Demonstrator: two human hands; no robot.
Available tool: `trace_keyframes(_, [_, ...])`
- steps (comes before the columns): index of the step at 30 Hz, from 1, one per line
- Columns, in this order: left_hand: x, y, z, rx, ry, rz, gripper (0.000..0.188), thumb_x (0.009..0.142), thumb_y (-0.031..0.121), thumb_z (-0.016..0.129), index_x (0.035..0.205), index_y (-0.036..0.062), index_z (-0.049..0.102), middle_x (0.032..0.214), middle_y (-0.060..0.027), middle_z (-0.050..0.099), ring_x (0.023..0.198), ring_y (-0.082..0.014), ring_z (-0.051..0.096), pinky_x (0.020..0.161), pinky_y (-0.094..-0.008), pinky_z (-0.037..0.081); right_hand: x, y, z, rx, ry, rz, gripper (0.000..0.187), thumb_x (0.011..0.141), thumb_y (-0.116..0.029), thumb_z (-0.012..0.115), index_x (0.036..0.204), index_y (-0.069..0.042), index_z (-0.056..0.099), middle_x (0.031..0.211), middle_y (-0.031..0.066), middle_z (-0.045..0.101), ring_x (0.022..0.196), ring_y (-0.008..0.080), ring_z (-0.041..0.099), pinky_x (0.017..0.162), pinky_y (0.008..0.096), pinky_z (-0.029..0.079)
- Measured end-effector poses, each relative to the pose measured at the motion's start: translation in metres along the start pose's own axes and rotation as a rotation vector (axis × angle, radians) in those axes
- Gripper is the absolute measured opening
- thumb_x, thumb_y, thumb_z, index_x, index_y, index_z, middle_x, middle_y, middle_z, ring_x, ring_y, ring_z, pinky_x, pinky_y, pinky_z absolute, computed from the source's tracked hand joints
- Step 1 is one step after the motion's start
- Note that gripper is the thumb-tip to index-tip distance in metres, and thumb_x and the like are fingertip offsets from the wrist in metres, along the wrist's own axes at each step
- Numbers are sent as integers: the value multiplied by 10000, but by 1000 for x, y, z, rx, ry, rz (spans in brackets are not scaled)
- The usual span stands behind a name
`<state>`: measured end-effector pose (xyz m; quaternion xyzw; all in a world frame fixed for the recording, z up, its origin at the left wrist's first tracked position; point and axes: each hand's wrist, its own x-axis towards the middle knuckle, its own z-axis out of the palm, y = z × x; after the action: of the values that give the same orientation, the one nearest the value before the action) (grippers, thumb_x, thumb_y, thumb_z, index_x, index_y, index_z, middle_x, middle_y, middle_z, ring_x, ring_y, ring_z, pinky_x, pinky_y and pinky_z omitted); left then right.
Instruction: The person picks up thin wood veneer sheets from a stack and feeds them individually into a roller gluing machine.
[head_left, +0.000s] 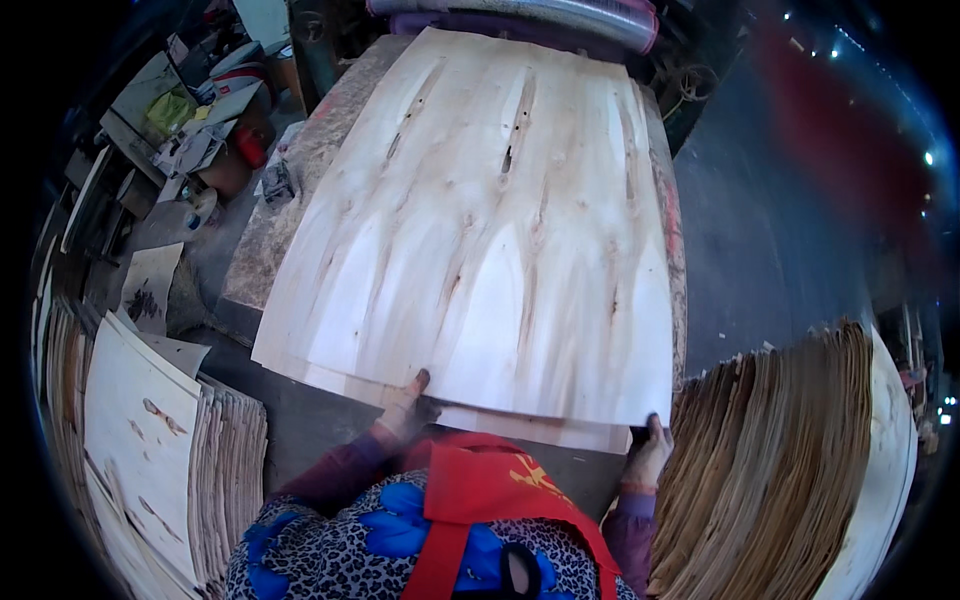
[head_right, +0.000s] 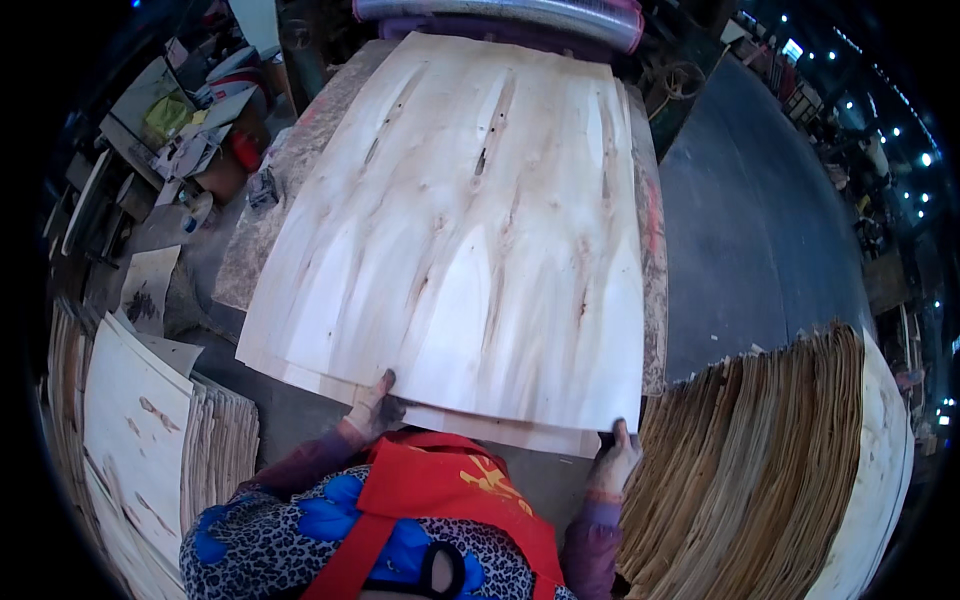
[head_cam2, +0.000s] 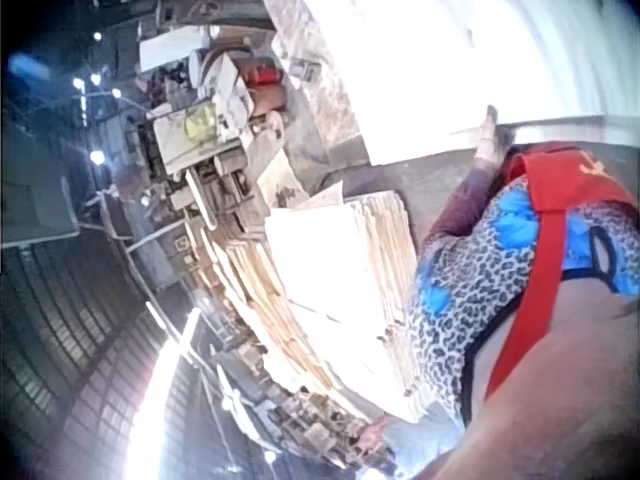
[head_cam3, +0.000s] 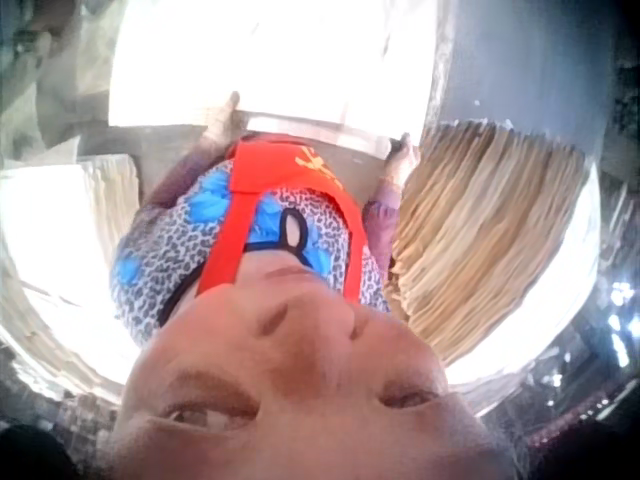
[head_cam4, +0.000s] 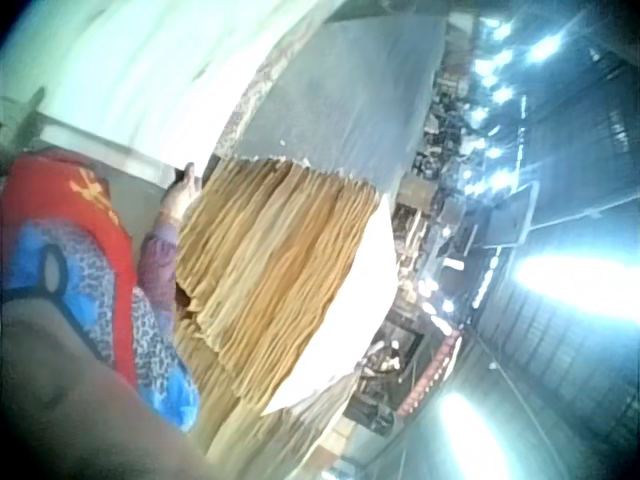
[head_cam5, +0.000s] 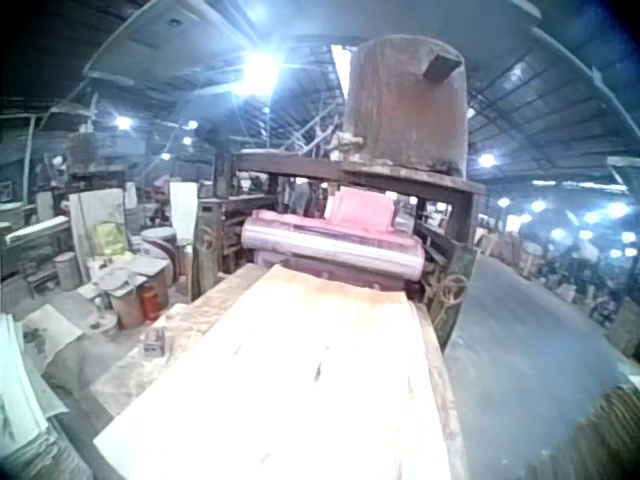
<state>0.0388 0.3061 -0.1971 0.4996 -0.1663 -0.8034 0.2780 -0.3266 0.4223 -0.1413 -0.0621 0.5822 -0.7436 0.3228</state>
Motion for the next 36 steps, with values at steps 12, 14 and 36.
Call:
trace_keyframes(12, [78, 73, 84, -161, 239, 301, 408, 799, 437, 546, 912, 46, 537, 663, -110, 605, 489, -196, 576, 398, -296, 422, 131, -9, 61, -524, -126, -203, 344, 824, -282, 536, 999, 14, 541, 922, 88, 571, 812, 151, 534, 662, 286, 429])
trace_keyframes(14, [84, 92, 90, -214, 234, 341, 385, 803, 428, 544, 913, 60, 538, 673, -100, 606, 490, -190, 576, 391, -285, 412, 119, -18, 84, -391, -87, -181, 382, 824, -306, 540, 1048, 4, 529, 937, 79, 573, 821, 152, 542, 684, 283, 426])
trace_keyframes(36, [219, 217, 136, -46, -302, 422, 363, 888, 217, 399, 1176, -4, 407, 1165, -203, 472, 1064, -298, 482, 927, -399, 377, -18, 55, -50, -216, 396, -228, 410, 829, -50, 459, 1223, 37, 385, 1046, 127, 577, 926, 134, 514, 840, 240, 357])
